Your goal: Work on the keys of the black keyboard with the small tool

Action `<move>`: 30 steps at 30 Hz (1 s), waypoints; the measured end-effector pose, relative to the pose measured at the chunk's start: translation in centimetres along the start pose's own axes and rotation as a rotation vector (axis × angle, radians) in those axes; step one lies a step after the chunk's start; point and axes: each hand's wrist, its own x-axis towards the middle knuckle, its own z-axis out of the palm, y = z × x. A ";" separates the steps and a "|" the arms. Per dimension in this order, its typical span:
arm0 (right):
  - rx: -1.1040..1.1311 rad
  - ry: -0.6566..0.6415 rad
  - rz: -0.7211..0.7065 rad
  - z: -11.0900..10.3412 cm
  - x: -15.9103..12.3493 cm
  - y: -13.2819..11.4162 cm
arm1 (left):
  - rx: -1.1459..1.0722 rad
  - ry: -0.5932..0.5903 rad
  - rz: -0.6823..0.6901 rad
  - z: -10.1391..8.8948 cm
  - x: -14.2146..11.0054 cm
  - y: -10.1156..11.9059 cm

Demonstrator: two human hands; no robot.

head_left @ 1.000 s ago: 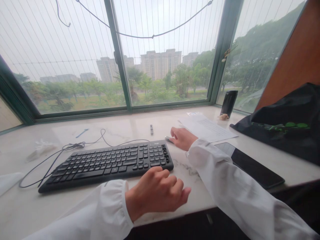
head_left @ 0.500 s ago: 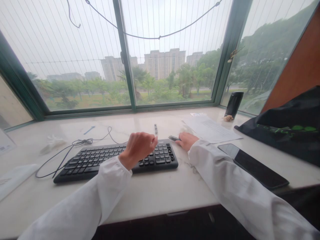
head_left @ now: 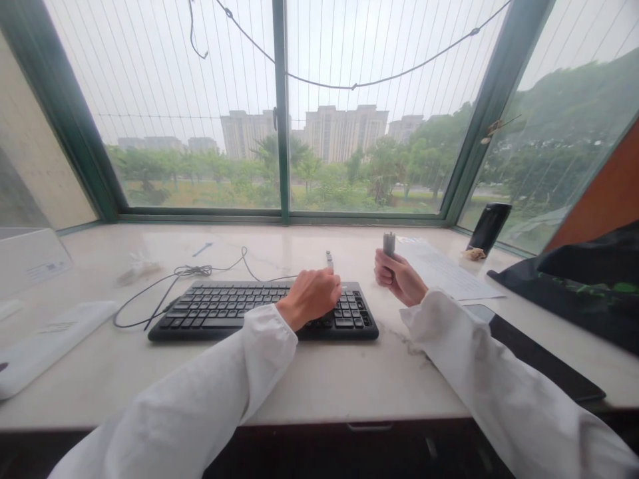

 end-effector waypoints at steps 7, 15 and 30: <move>0.126 0.072 0.024 1.9 2.1 -0.2 | -0.047 0.015 0.073 0.9 -0.1 -0.3; 0.232 0.324 -0.044 5.8 3.9 3.0 | -0.071 0.044 0.105 1.8 -0.2 -0.4; 0.167 0.532 -0.086 6.4 3.8 3.8 | -0.238 0.075 0.029 3.1 0.5 -0.9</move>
